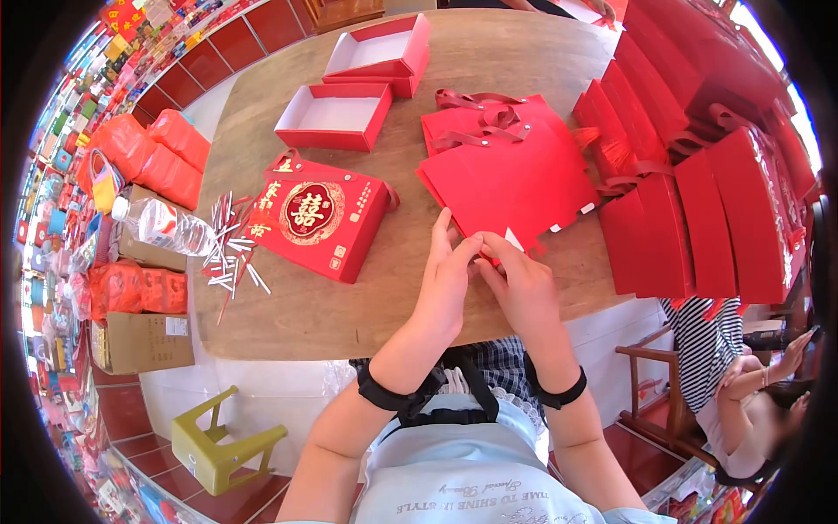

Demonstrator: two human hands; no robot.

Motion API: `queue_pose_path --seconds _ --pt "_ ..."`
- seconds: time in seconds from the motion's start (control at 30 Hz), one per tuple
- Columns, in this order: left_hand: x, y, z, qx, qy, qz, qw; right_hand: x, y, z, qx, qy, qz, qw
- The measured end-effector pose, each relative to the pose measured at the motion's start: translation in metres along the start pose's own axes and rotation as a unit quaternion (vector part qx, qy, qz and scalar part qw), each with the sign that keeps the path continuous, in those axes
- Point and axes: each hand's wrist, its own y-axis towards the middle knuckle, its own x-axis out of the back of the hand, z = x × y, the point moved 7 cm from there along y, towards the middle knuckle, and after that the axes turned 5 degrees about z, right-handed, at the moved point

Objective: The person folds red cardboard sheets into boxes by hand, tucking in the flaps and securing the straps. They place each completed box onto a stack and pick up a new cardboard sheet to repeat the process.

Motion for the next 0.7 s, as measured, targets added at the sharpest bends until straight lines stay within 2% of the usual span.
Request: queue_pose_path --seconds 0.07,0.2,0.27,0.3,0.37,0.4,0.43,0.47,0.5,0.53,0.6,0.63,0.67,0.7 --pt "0.003 0.002 0.006 0.030 -0.036 -0.017 0.999 -0.001 -0.002 -0.003 -0.006 0.020 -0.005 1.000" --pt "0.016 0.018 0.009 0.029 -0.035 -0.010 0.999 0.001 -0.007 -0.010 -0.018 0.053 -0.019 0.998" --pt "0.015 0.025 0.006 0.054 0.126 0.011 0.991 0.003 -0.007 -0.013 -0.028 0.068 -0.026 0.997" --pt "0.018 0.028 0.009 0.056 0.123 0.007 0.991 0.005 -0.009 -0.014 -0.038 0.081 -0.032 0.995" --pt "0.027 0.033 -0.008 -0.080 0.318 -0.052 0.943 0.016 -0.008 -0.006 -0.042 0.086 -0.052 0.994" --pt "0.027 0.031 -0.010 -0.081 0.320 -0.056 0.942 0.022 -0.009 -0.005 -0.049 0.088 -0.077 0.992" --pt "0.026 0.024 -0.021 -0.138 0.350 -0.097 0.922 0.022 -0.012 -0.004 -0.049 0.091 -0.076 0.992" --pt "0.024 0.015 -0.032 -0.193 0.377 -0.136 0.895 0.026 -0.017 -0.010 -0.089 0.098 -0.095 0.987" --pt "0.022 0.009 -0.037 -0.193 0.378 -0.134 0.896 0.029 -0.023 -0.016 -0.129 0.104 -0.114 0.980" --pt "0.020 -0.001 -0.044 -0.196 0.331 -0.117 0.916 0.031 -0.028 -0.018 -0.130 0.102 -0.114 0.980" --pt "0.016 -0.018 -0.051 -0.199 0.283 -0.099 0.933 0.018 -0.043 -0.040 -0.251 0.306 -0.101 0.913" --pt "0.015 -0.027 -0.053 -0.208 0.185 -0.082 0.957 0.018 -0.045 -0.041 -0.251 0.306 -0.102 0.913" --pt "0.015 -0.036 -0.050 -0.215 0.085 -0.063 0.971 0.008 -0.047 -0.043 -0.264 0.455 -0.094 0.845" --pt "0.016 -0.043 -0.045 -0.216 0.086 -0.061 0.971 -0.002 -0.048 -0.043 -0.268 0.592 -0.083 0.756"
